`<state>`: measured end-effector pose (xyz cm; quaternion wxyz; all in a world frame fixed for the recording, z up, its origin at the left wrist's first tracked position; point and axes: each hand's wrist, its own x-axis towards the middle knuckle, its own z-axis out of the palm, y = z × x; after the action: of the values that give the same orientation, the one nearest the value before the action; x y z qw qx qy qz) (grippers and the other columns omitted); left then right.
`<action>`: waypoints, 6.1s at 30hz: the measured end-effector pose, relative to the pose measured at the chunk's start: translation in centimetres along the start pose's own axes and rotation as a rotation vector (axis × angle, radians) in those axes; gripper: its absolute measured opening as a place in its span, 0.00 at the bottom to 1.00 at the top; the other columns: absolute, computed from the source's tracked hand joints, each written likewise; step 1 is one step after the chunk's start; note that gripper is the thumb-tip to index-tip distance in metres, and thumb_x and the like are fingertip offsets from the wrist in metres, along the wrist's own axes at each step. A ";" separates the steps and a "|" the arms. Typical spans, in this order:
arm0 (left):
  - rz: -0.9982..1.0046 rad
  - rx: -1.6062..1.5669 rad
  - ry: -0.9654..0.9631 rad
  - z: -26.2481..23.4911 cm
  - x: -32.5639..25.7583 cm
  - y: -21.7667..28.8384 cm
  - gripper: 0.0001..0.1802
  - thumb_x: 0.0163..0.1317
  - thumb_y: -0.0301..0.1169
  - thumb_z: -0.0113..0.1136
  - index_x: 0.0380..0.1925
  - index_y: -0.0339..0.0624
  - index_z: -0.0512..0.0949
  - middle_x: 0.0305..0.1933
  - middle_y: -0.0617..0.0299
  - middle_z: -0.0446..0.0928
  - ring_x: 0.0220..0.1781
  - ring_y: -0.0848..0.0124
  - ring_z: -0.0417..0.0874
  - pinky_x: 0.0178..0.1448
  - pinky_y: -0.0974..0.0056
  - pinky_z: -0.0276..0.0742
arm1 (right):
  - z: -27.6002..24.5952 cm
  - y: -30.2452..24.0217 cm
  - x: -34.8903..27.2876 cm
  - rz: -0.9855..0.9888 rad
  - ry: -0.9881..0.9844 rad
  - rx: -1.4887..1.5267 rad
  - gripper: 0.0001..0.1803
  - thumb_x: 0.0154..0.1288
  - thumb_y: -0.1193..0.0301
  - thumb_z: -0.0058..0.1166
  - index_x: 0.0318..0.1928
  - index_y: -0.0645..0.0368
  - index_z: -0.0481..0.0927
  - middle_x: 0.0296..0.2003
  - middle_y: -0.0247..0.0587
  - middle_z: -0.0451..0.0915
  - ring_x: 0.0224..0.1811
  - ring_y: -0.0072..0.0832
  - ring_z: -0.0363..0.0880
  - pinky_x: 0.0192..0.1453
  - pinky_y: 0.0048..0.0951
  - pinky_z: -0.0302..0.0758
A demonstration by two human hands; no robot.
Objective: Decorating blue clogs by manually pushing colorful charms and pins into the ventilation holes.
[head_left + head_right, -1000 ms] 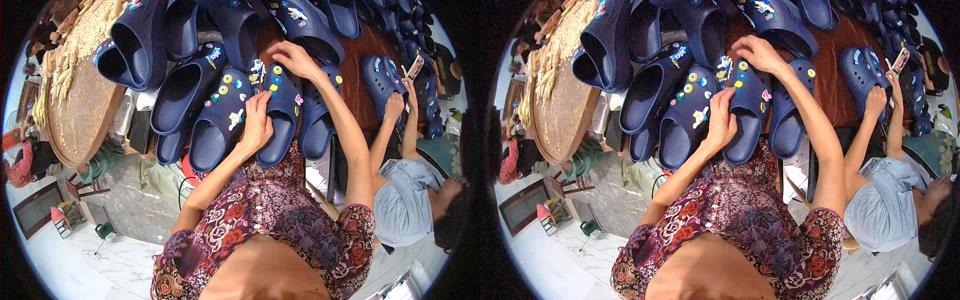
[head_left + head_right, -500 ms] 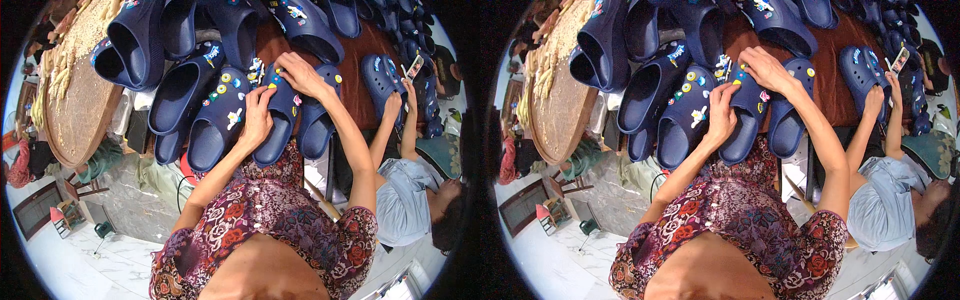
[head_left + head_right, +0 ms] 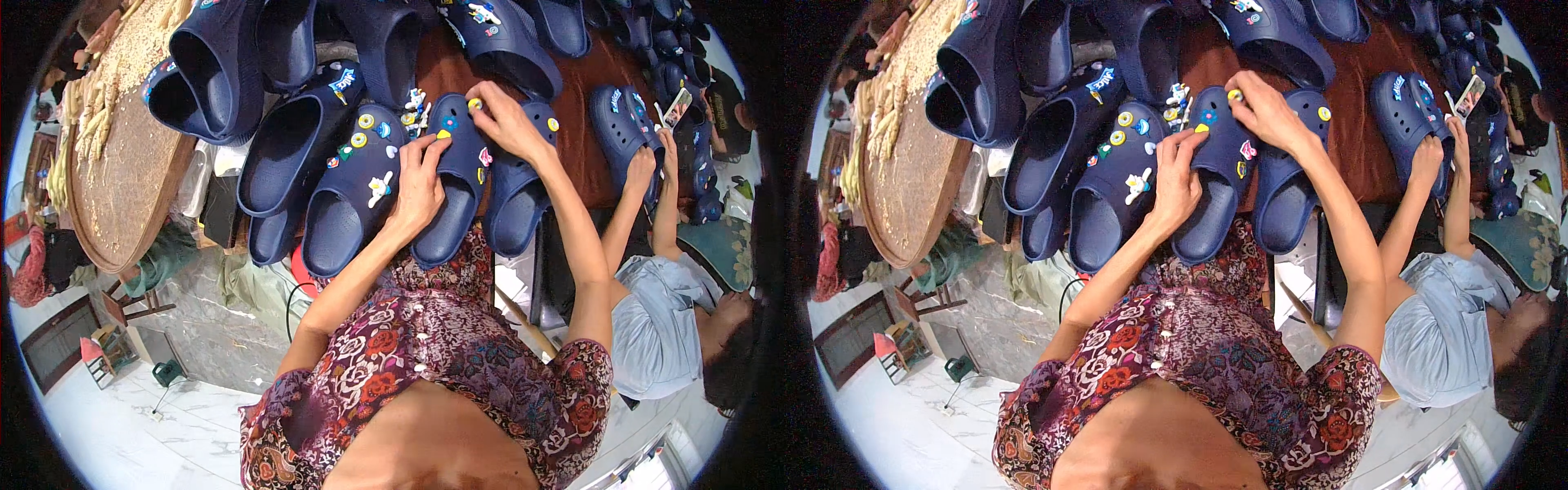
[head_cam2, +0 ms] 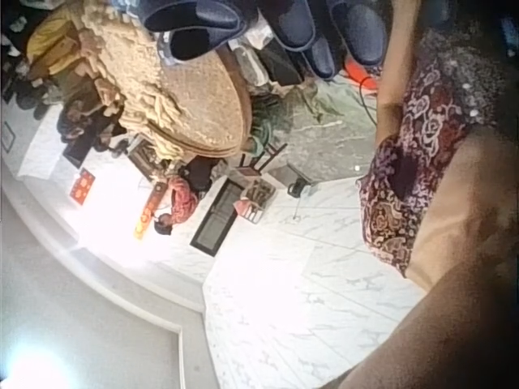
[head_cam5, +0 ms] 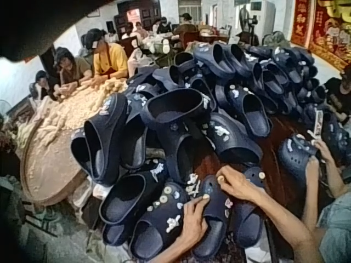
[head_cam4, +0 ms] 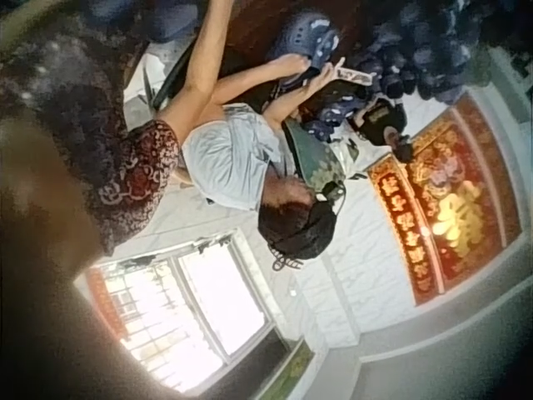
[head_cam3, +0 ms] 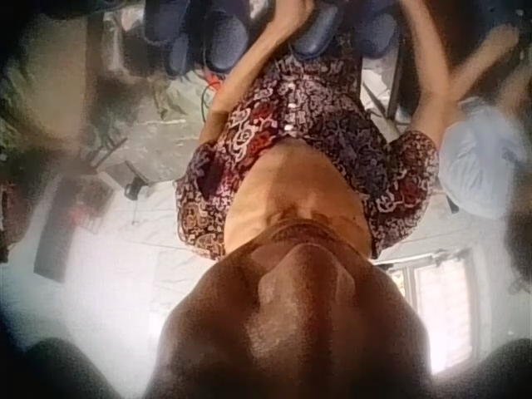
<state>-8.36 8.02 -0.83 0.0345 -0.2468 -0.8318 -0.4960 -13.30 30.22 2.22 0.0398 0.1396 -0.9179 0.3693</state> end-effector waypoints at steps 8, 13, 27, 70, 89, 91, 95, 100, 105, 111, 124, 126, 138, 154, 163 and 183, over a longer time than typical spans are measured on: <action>0.000 -0.091 0.073 -0.3 -0.3 0.0 0.36 0.46 0.10 0.50 0.61 0.33 0.66 0.59 0.41 0.68 0.61 0.45 0.70 0.68 0.50 0.66 | 1.6 0.3 5.0 -0.203 0.002 -0.106 0.13 0.68 0.70 0.51 0.51 0.58 0.76 0.43 0.47 0.78 0.51 0.45 0.77 0.56 0.41 0.72; 0.001 -0.077 0.074 -0.3 -1.7 -0.5 0.32 0.50 0.13 0.50 0.60 0.31 0.66 0.58 0.41 0.68 0.61 0.45 0.71 0.69 0.53 0.66 | 3.5 -0.3 6.3 -0.172 -0.150 -0.140 0.14 0.67 0.68 0.54 0.52 0.57 0.77 0.43 0.46 0.80 0.51 0.44 0.77 0.56 0.42 0.72; 0.046 -0.067 0.078 0.0 -0.3 -0.7 0.28 0.46 0.11 0.50 0.53 0.34 0.70 0.54 0.42 0.71 0.59 0.46 0.72 0.66 0.51 0.68 | -0.4 -2.3 0.6 -0.139 -0.235 -0.035 0.17 0.61 0.73 0.60 0.52 0.49 0.84 0.43 0.42 0.75 0.50 0.42 0.74 0.58 0.40 0.71; 0.045 -0.047 0.072 0.5 -0.2 -0.6 0.31 0.40 0.08 0.47 0.51 0.33 0.70 0.53 0.41 0.70 0.59 0.44 0.71 0.67 0.50 0.66 | 3.8 -1.6 -0.4 -0.299 0.056 -0.388 0.14 0.58 0.77 0.58 0.46 0.62 0.78 0.40 0.43 0.75 0.44 0.42 0.76 0.48 0.39 0.77; 0.055 -0.029 0.063 0.5 -0.2 -0.7 0.31 0.40 0.08 0.47 0.51 0.33 0.69 0.56 0.40 0.71 0.60 0.44 0.71 0.68 0.48 0.64 | 2.1 -1.7 0.1 -0.266 -0.054 -0.181 0.12 0.61 0.73 0.58 0.44 0.61 0.74 0.42 0.46 0.73 0.46 0.46 0.73 0.49 0.42 0.74; 0.037 -0.035 0.072 0.4 -0.3 -0.9 0.31 0.40 0.08 0.47 0.51 0.33 0.69 0.56 0.40 0.71 0.60 0.44 0.71 0.68 0.49 0.64 | 1.9 -1.7 0.0 -0.216 -0.082 -0.131 0.11 0.62 0.72 0.58 0.43 0.61 0.73 0.40 0.46 0.73 0.45 0.46 0.73 0.48 0.41 0.73; 0.025 -0.049 0.058 0.5 -0.2 -0.8 0.31 0.40 0.08 0.47 0.51 0.34 0.69 0.56 0.40 0.71 0.61 0.44 0.71 0.69 0.49 0.64 | 1.6 -1.4 -0.7 -0.004 -0.062 0.145 0.12 0.64 0.71 0.59 0.43 0.62 0.73 0.36 0.42 0.73 0.39 0.35 0.74 0.45 0.34 0.72; 0.038 -0.033 0.060 0.3 -0.3 -0.9 0.31 0.41 0.08 0.47 0.51 0.34 0.69 0.56 0.40 0.71 0.60 0.44 0.71 0.68 0.49 0.64 | 0.5 0.1 -0.8 0.231 0.092 0.220 0.09 0.62 0.69 0.63 0.41 0.59 0.83 0.35 0.39 0.78 0.34 0.25 0.78 0.41 0.27 0.75; 0.066 -0.024 0.061 0.3 -0.2 -0.9 0.32 0.41 0.08 0.48 0.52 0.34 0.69 0.56 0.40 0.71 0.60 0.44 0.71 0.67 0.49 0.65 | -0.4 1.3 0.1 0.338 0.034 0.288 0.12 0.61 0.73 0.63 0.44 0.63 0.85 0.35 0.38 0.86 0.37 0.22 0.82 0.45 0.26 0.78; 0.054 -0.041 0.058 0.3 -0.3 -0.9 0.32 0.40 0.08 0.48 0.52 0.34 0.69 0.56 0.40 0.71 0.60 0.44 0.71 0.67 0.49 0.65 | -0.7 1.3 1.1 0.384 -0.188 0.262 0.13 0.61 0.73 0.64 0.46 0.65 0.83 0.32 0.34 0.83 0.36 0.20 0.80 0.46 0.25 0.78; 0.054 -0.032 0.054 0.4 -0.1 -0.8 0.33 0.39 0.07 0.48 0.52 0.34 0.69 0.57 0.41 0.72 0.60 0.44 0.71 0.67 0.48 0.65 | -0.2 5.4 1.8 0.457 -0.320 0.381 0.29 0.62 0.70 0.67 0.62 0.64 0.74 0.51 0.43 0.79 0.54 0.28 0.76 0.61 0.29 0.74; 0.054 -0.036 0.057 0.4 -0.2 -0.9 0.33 0.39 0.08 0.48 0.52 0.35 0.69 0.57 0.42 0.72 0.60 0.44 0.71 0.67 0.48 0.65 | -0.4 5.4 2.0 0.429 -0.407 0.437 0.30 0.63 0.69 0.66 0.64 0.63 0.72 0.52 0.43 0.79 0.55 0.28 0.76 0.61 0.30 0.73; 0.043 -0.019 0.067 0.5 -0.1 -0.8 0.32 0.39 0.08 0.47 0.51 0.34 0.70 0.56 0.42 0.73 0.60 0.44 0.70 0.67 0.48 0.65 | -0.1 4.7 2.5 0.426 -0.451 0.368 0.27 0.67 0.70 0.61 0.64 0.60 0.71 0.54 0.40 0.79 0.56 0.26 0.75 0.64 0.31 0.71; 0.056 -0.035 0.056 0.4 -0.1 -0.5 0.32 0.41 0.08 0.48 0.52 0.35 0.70 0.57 0.42 0.72 0.60 0.44 0.71 0.68 0.48 0.65 | -1.3 5.3 2.5 0.474 -0.504 0.605 0.30 0.63 0.72 0.63 0.65 0.61 0.72 0.55 0.38 0.79 0.56 0.24 0.74 0.63 0.28 0.71; 0.061 -0.015 0.066 0.4 0.0 -0.5 0.32 0.40 0.08 0.48 0.51 0.35 0.70 0.56 0.42 0.73 0.59 0.44 0.71 0.67 0.49 0.65 | -0.6 5.0 2.8 0.485 -0.471 0.539 0.27 0.61 0.74 0.64 0.61 0.60 0.74 0.49 0.36 0.80 0.51 0.23 0.76 0.58 0.27 0.73; 0.041 -0.101 0.096 0.2 -0.4 -1.0 0.27 0.47 0.11 0.47 0.52 0.34 0.71 0.54 0.44 0.73 0.59 0.48 0.73 0.67 0.53 0.68 | -2.9 -1.9 -3.7 0.284 0.055 -0.001 0.17 0.63 0.69 0.57 0.51 0.62 0.80 0.46 0.53 0.82 0.49 0.48 0.82 0.54 0.41 0.77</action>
<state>-8.44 7.72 -1.84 0.0722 -0.2410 -0.7979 -0.5477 -9.28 31.79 4.91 0.0125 -0.0020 -0.9271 0.3745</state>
